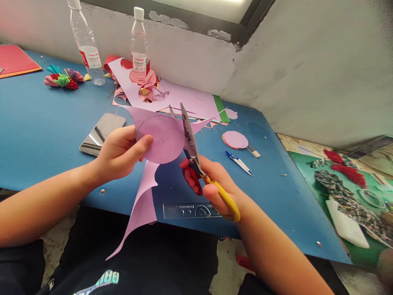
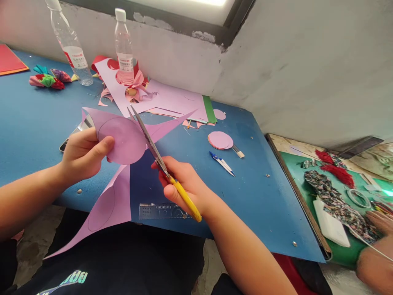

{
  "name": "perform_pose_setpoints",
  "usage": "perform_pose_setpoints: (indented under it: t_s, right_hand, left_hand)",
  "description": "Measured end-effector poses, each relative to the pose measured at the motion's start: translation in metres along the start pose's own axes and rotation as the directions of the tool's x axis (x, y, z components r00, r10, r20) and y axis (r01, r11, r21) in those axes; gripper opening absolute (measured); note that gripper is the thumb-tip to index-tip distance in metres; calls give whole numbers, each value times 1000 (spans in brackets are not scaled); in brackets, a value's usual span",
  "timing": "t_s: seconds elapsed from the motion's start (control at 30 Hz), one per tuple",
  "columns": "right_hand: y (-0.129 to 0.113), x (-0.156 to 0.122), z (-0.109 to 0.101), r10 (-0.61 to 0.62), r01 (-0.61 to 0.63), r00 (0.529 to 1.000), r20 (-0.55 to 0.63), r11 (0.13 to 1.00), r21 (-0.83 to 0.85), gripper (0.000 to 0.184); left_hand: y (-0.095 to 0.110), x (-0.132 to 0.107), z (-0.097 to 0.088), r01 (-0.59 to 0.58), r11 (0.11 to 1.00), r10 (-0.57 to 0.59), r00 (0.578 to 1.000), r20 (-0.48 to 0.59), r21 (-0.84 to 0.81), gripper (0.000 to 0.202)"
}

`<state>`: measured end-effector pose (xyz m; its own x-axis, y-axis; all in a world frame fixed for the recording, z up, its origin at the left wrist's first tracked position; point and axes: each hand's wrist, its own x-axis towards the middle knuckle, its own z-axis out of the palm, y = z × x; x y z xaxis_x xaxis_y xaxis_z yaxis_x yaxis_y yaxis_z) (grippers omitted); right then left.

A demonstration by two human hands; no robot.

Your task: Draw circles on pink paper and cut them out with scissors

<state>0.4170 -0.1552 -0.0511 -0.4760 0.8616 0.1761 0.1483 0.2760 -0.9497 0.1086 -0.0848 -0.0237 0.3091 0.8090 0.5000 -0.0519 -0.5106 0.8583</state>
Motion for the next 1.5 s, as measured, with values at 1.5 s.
perform_pose_setpoints:
  t_s: [1.5]
  right_hand:
    - [-5, 7, -2, -123, 112, 992, -14, 936, -334, 94]
  left_hand:
    - [-3, 8, 3, -451, 885, 443, 892, 87, 119, 41]
